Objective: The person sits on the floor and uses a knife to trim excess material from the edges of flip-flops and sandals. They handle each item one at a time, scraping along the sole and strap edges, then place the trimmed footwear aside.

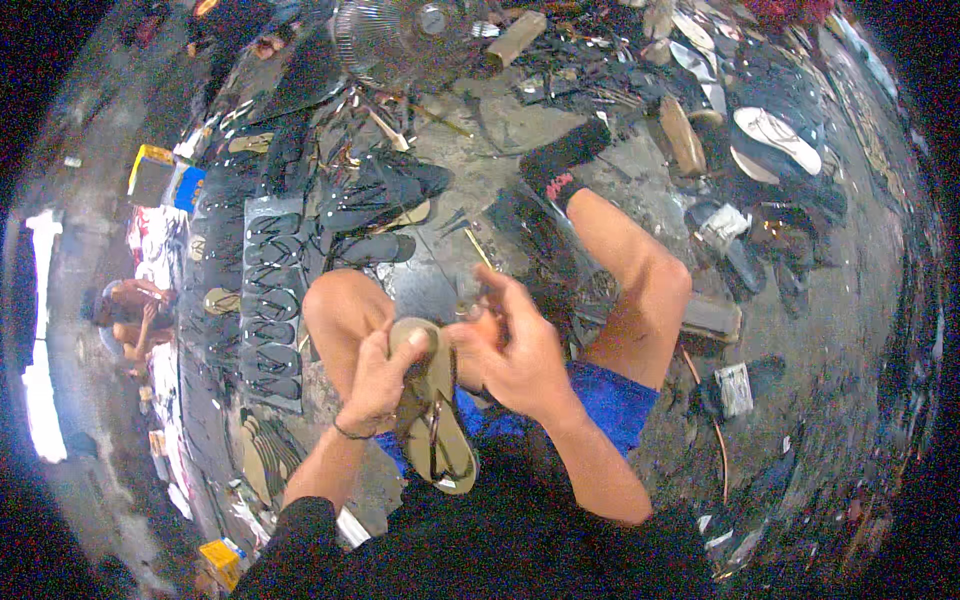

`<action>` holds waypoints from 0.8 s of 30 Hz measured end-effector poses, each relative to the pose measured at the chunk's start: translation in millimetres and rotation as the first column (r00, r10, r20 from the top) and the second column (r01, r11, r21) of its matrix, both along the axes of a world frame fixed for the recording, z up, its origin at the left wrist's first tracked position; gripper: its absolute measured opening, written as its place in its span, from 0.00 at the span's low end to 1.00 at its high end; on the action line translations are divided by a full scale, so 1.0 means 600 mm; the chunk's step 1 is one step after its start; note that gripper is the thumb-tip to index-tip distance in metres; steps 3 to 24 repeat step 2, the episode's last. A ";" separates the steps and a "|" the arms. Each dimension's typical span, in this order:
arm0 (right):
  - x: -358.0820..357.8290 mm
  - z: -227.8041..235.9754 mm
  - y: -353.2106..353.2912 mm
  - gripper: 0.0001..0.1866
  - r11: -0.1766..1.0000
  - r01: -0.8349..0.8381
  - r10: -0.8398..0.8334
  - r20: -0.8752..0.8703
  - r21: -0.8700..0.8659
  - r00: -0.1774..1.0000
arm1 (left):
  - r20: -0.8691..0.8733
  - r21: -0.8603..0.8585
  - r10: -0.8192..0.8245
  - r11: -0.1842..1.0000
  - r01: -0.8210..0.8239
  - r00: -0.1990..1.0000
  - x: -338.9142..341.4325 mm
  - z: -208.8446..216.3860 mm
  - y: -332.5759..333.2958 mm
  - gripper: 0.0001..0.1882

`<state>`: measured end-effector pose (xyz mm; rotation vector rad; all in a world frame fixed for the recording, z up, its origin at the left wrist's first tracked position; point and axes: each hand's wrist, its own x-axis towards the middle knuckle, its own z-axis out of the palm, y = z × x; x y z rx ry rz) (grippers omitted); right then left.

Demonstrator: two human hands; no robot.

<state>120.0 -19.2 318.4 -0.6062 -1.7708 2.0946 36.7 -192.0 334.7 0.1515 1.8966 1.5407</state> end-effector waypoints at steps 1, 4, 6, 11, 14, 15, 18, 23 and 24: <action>0.019 0.017 -0.001 0.16 0.995 0.100 -0.101 -0.042 -0.022 0.994 | 0.068 0.151 0.067 0.986 -0.077 0.995 -0.002 0.016 0.001 0.17; 0.009 0.020 -0.003 0.16 0.996 0.081 -0.083 -0.068 -0.027 0.994 | 0.052 0.116 0.089 0.989 -0.095 0.995 -0.018 0.032 -0.010 0.17; 0.009 0.020 -0.003 0.16 0.996 0.081 -0.083 -0.068 -0.027 0.994 | 0.052 0.116 0.089 0.989 -0.095 0.995 -0.018 0.032 -0.010 0.17; 0.009 0.020 -0.003 0.16 0.996 0.081 -0.083 -0.068 -0.027 0.994 | 0.052 0.116 0.089 0.989 -0.095 0.995 -0.018 0.032 -0.010 0.17; 0.009 0.020 -0.003 0.16 0.996 0.081 -0.083 -0.068 -0.027 0.994 | 0.052 0.116 0.089 0.989 -0.095 0.995 -0.018 0.032 -0.010 0.17; 0.009 0.020 -0.003 0.16 0.996 0.081 -0.083 -0.068 -0.027 0.994 | 0.052 0.116 0.089 0.989 -0.095 0.995 -0.018 0.032 -0.010 0.17; 0.009 0.020 -0.003 0.16 0.996 0.081 -0.083 -0.068 -0.027 0.994 | 0.052 0.116 0.089 0.989 -0.095 0.995 -0.018 0.032 -0.010 0.17; 0.009 0.020 -0.003 0.16 0.996 0.081 -0.083 -0.068 -0.027 0.994 | 0.052 0.116 0.089 0.989 -0.095 0.995 -0.018 0.032 -0.010 0.17; 0.009 0.020 -0.003 0.16 0.996 0.081 -0.083 -0.068 -0.027 0.994 | 0.052 0.116 0.089 0.989 -0.095 0.995 -0.018 0.032 -0.010 0.17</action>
